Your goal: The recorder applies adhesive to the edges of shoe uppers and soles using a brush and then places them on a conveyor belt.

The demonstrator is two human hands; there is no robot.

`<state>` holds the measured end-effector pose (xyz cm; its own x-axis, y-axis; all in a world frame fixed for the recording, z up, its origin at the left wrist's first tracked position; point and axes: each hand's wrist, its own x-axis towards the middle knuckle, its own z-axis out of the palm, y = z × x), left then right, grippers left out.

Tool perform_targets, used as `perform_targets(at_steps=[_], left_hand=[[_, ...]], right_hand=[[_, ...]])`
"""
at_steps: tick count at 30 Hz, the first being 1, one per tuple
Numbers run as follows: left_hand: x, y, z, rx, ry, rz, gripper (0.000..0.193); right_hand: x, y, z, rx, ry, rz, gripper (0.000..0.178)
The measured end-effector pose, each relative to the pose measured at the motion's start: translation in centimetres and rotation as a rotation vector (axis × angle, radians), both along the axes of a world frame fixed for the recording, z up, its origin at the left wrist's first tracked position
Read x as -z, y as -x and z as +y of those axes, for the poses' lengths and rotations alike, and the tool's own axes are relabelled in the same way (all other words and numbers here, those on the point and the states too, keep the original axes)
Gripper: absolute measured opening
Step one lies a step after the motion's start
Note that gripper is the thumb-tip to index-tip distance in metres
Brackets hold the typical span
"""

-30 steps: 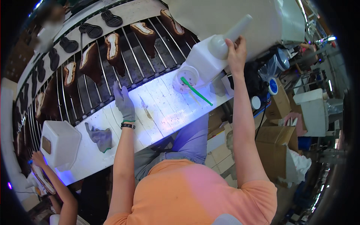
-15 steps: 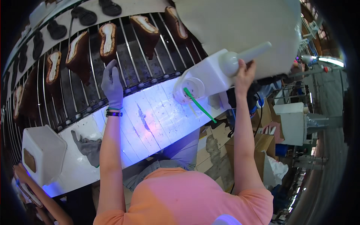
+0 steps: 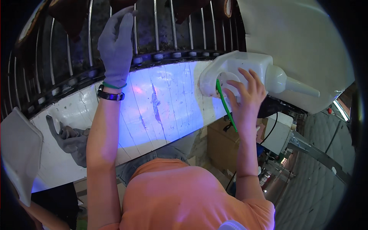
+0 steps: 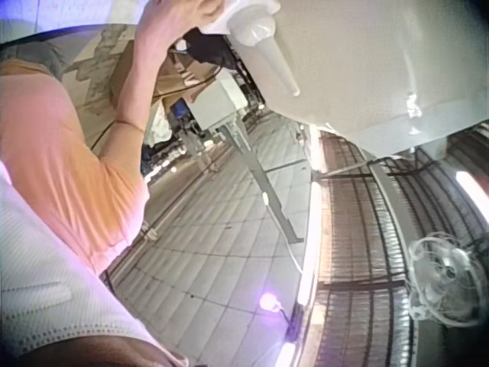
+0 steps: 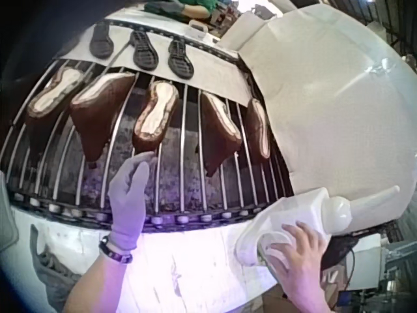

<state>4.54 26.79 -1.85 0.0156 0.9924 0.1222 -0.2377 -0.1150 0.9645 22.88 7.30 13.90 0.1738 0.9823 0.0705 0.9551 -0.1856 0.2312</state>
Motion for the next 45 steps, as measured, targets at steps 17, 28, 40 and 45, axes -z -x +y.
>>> perform_targets(at_steps=[17,28,40,45], left_hand=[[-3.9,0.7,-0.3,-0.013,0.197,0.038,0.023],[-0.2,0.2,0.0,0.079,0.107,-0.087,0.032],[0.1,0.4,-0.2,0.068,0.096,0.020,0.034],[0.2,0.6,-0.2,0.067,0.101,0.014,0.033]], right_hand=[[-0.7,-7.2,8.1,-0.283,0.311,0.034,0.016],[2.0,-9.2,9.4,-0.589,0.687,0.106,0.007],[1.9,-9.2,10.9,-0.828,0.812,0.086,0.014],[2.2,-9.2,12.1,-0.846,0.881,0.133,0.012]])
